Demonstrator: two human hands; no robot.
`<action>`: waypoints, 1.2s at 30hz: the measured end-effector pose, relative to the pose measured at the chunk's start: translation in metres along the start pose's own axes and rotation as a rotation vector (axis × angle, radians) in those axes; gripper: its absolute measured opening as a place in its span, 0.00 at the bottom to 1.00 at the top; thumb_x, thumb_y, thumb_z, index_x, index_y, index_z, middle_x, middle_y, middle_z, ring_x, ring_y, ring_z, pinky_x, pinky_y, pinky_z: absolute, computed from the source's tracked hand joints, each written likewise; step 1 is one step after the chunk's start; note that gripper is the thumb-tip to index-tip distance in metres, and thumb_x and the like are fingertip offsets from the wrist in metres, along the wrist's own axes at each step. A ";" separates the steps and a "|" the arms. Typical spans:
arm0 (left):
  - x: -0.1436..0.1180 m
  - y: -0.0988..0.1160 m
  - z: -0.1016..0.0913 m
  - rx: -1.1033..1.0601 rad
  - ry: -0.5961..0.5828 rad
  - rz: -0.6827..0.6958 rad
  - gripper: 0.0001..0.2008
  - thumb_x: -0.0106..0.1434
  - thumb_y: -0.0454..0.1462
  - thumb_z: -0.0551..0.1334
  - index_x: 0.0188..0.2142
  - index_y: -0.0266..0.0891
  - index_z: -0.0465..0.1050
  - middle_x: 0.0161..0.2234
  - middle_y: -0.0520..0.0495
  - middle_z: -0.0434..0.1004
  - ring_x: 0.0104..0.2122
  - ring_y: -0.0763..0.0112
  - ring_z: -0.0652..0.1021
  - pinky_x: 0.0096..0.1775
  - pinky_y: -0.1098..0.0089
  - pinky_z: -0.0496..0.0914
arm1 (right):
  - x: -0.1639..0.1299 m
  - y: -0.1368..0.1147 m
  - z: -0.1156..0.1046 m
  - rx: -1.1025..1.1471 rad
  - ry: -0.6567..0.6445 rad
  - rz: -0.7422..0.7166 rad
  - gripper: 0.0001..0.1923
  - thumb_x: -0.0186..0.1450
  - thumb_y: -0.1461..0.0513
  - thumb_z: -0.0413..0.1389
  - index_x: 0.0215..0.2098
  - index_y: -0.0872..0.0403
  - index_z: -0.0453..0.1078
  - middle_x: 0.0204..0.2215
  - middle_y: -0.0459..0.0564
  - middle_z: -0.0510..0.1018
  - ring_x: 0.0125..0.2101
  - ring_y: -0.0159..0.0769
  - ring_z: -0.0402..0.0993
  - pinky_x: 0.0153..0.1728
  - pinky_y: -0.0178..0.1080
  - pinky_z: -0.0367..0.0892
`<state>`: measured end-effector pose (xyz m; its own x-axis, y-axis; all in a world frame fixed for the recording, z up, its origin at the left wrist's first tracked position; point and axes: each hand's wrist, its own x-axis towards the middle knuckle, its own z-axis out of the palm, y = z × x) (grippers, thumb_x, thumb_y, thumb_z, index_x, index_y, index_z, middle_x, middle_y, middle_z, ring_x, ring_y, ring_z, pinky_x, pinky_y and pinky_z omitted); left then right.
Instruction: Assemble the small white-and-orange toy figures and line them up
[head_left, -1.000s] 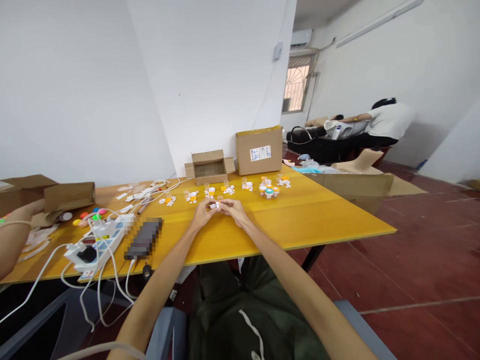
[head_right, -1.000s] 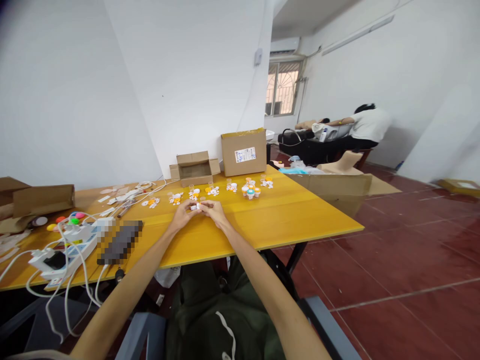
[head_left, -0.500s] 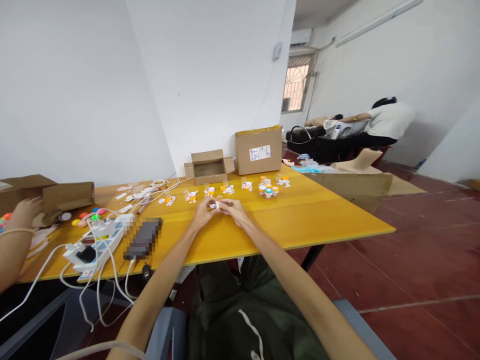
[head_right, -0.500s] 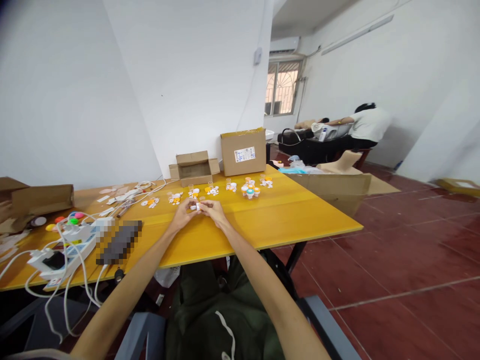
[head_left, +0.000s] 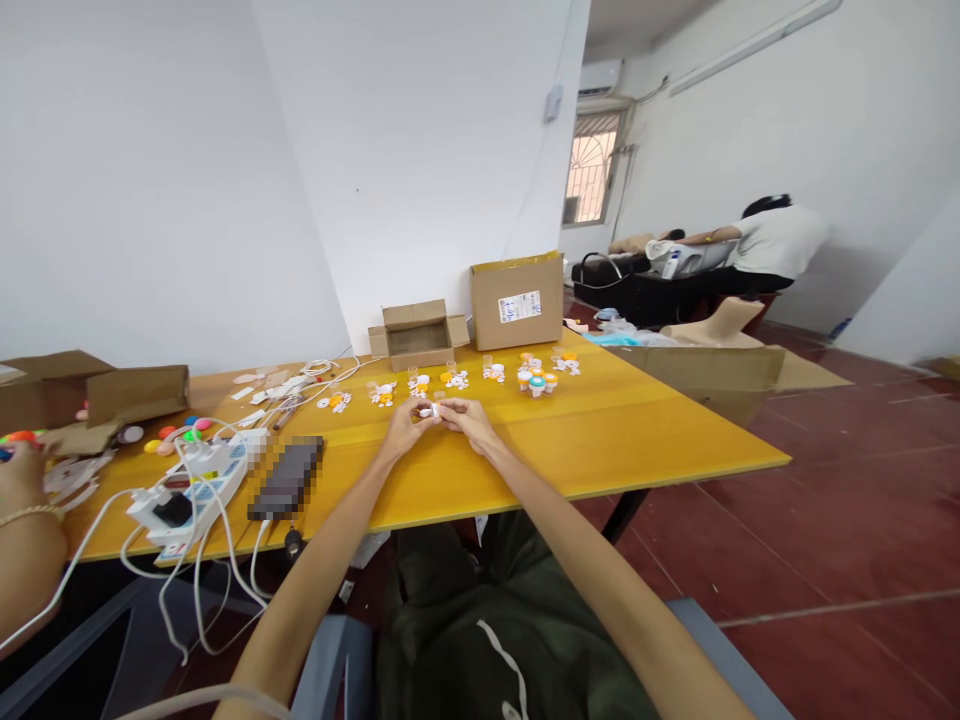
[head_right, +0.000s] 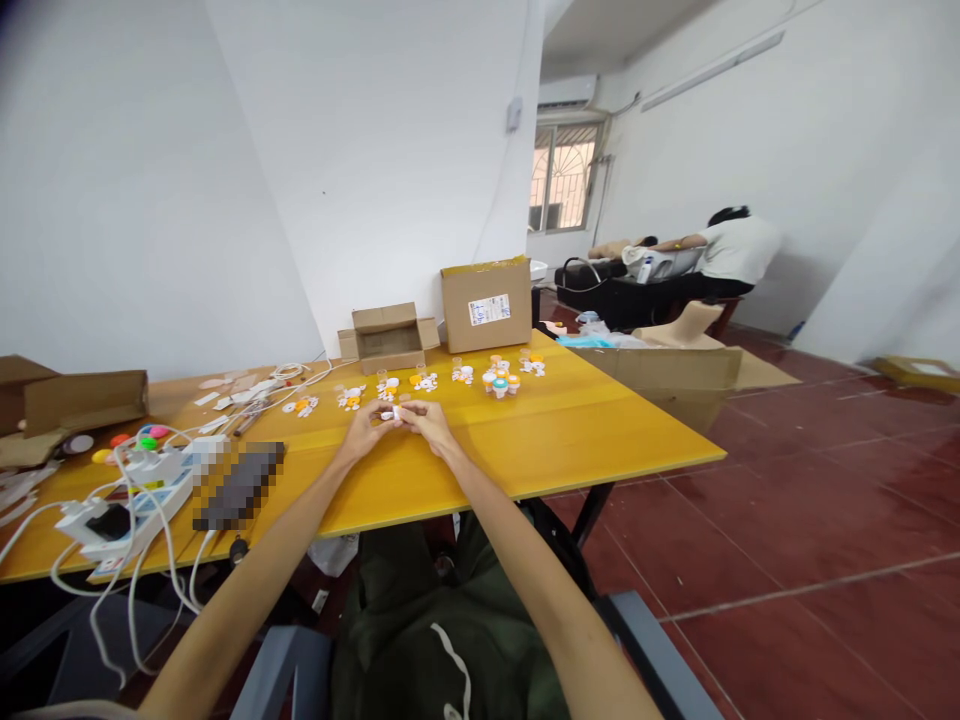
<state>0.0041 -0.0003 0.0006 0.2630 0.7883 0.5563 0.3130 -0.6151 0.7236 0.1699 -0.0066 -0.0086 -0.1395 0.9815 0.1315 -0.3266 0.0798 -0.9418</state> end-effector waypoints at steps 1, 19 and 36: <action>0.000 0.000 0.000 0.004 0.001 0.007 0.10 0.55 0.41 0.71 0.35 0.40 0.78 0.35 0.48 0.80 0.37 0.65 0.78 0.42 0.65 0.73 | 0.000 0.000 0.000 0.003 -0.007 0.000 0.19 0.42 0.53 0.72 0.29 0.52 0.79 0.30 0.49 0.83 0.33 0.37 0.79 0.39 0.41 0.74; 0.000 0.003 0.000 0.095 -0.012 -0.031 0.10 0.57 0.44 0.68 0.34 0.41 0.79 0.34 0.48 0.80 0.35 0.65 0.78 0.38 0.67 0.73 | 0.004 0.005 -0.002 -0.036 0.007 -0.027 0.18 0.43 0.53 0.72 0.30 0.52 0.79 0.32 0.49 0.82 0.34 0.37 0.79 0.40 0.41 0.74; -0.002 0.007 -0.001 0.117 -0.016 0.087 0.08 0.56 0.37 0.68 0.37 0.41 0.76 0.37 0.48 0.77 0.38 0.64 0.76 0.42 0.65 0.72 | 0.000 0.001 0.000 0.023 -0.049 -0.010 0.17 0.45 0.52 0.73 0.27 0.53 0.79 0.28 0.49 0.82 0.30 0.37 0.79 0.42 0.45 0.77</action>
<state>0.0053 -0.0059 0.0050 0.3083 0.7323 0.6072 0.3927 -0.6793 0.6200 0.1694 -0.0064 -0.0093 -0.1820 0.9708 0.1562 -0.3498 0.0845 -0.9330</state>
